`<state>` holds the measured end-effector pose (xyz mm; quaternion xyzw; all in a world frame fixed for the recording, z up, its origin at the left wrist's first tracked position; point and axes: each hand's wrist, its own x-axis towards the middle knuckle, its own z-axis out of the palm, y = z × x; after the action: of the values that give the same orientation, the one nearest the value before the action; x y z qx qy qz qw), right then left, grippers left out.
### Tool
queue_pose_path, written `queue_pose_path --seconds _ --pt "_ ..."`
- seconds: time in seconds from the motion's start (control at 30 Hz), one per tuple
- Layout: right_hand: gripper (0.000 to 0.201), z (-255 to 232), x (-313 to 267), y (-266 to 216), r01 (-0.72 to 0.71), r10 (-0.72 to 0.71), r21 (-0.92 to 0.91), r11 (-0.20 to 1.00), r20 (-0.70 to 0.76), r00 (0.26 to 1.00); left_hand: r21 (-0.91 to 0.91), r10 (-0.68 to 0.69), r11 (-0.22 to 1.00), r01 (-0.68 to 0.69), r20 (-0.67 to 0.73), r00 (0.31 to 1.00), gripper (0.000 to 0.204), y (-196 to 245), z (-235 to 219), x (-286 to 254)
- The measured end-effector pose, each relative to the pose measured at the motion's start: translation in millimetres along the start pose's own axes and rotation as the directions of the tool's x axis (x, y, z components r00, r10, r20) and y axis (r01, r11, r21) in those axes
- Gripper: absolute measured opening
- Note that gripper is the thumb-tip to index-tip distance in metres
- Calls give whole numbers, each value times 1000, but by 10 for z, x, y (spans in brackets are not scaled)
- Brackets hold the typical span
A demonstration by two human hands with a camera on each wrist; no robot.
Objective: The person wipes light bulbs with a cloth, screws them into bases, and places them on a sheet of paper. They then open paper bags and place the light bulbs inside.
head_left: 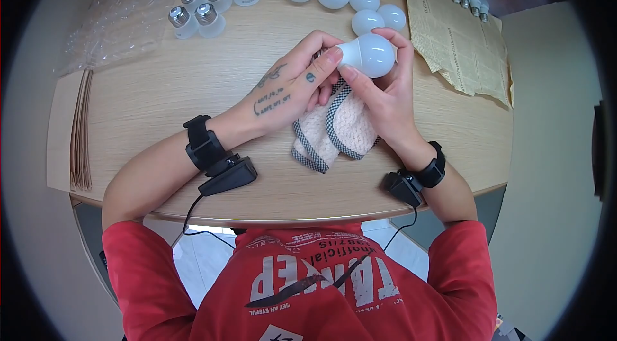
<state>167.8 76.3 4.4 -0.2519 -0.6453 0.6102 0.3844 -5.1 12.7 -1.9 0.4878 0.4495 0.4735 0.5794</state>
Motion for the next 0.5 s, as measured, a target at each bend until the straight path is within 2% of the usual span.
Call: queue_pose_path --seconds 0.3,0.5 --pt "66 -27 19 0 -25 27 33 999 -58 998 81 -20 997 18 24 1000 49 26 16 -3" --pt "69 -69 19 42 74 -76 -33 997 -82 994 87 -7 996 3 42 999 48 97 30 -21"
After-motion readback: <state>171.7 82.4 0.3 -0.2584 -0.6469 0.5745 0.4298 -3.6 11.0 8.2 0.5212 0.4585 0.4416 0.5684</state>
